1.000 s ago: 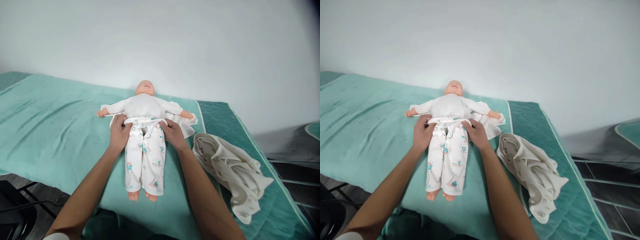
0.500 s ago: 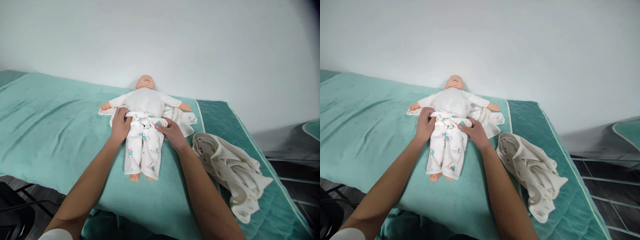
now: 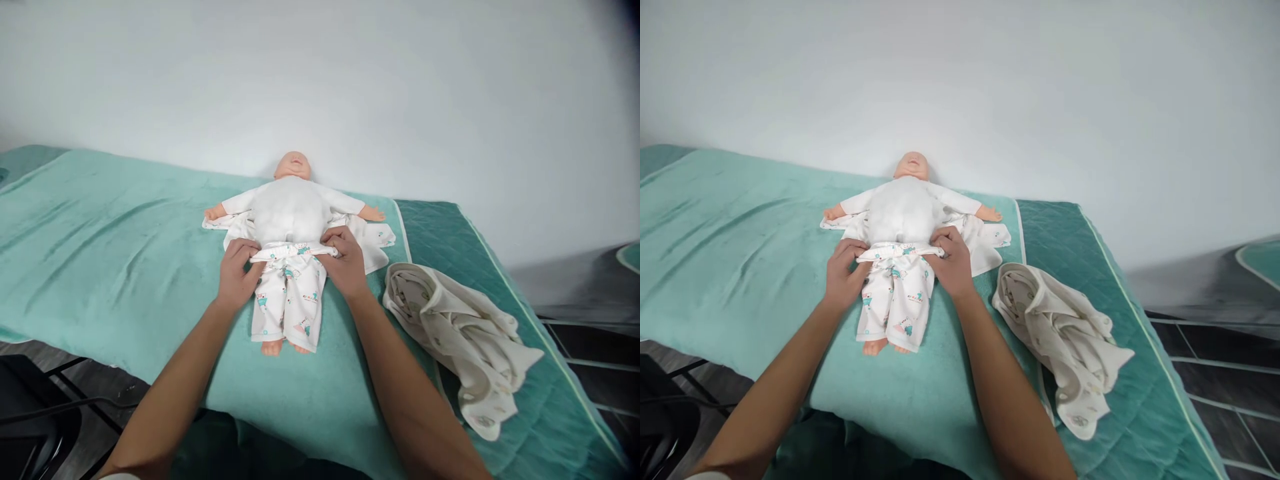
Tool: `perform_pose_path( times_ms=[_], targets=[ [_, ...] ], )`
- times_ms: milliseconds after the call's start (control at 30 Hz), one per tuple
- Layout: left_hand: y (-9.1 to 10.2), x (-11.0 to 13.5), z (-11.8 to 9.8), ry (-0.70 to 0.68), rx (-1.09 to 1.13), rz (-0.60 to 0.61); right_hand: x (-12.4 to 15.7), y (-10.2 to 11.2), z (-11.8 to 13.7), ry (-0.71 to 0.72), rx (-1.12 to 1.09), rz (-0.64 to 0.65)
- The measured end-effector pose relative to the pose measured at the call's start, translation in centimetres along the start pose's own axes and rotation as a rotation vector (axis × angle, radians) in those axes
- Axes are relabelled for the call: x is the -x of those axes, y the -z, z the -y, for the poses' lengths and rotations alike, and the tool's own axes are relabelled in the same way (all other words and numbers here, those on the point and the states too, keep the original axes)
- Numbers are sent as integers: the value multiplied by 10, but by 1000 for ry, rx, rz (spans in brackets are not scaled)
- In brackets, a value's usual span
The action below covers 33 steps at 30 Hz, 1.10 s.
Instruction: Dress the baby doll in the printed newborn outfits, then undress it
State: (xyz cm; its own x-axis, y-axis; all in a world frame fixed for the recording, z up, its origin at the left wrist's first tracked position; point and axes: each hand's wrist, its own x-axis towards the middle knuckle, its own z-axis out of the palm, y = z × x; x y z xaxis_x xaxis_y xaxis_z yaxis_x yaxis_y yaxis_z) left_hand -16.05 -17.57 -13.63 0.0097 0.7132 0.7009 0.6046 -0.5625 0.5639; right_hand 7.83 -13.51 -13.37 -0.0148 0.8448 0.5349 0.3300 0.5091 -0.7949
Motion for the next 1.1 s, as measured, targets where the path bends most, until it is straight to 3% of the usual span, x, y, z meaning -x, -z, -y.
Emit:
perform_pose_path(
  times_ms=[100, 300, 433, 533, 633, 767, 867, 1100],
  targets=[
    [-1, -2, 3, 51, 6, 13, 2, 2, 1, -63, -31, 70],
    [-1, -4, 3, 204, 40, 42, 14, 5, 11, -374, -146, 163],
    [-2, -8, 4, 371, 100, 61, 28, 6, 25, -438, -178, 246],
    [-2, -10, 2, 432, 140, 62, 35, 5, 28, -447, -157, 236],
    [6, -1, -6, 407, 153, 105, 35, 4, 26, -441, -119, 199],
    [22, 28, -21, 259, 124, 212, 34, 1, 24, -440, -83, 184],
    [28, 43, -26, 252, 62, 235, 35, -1, 25, -425, -36, 183],
    [22, 37, -21, 306, 50, 229, 47, -2, 28, -384, 25, 113]
  ],
)
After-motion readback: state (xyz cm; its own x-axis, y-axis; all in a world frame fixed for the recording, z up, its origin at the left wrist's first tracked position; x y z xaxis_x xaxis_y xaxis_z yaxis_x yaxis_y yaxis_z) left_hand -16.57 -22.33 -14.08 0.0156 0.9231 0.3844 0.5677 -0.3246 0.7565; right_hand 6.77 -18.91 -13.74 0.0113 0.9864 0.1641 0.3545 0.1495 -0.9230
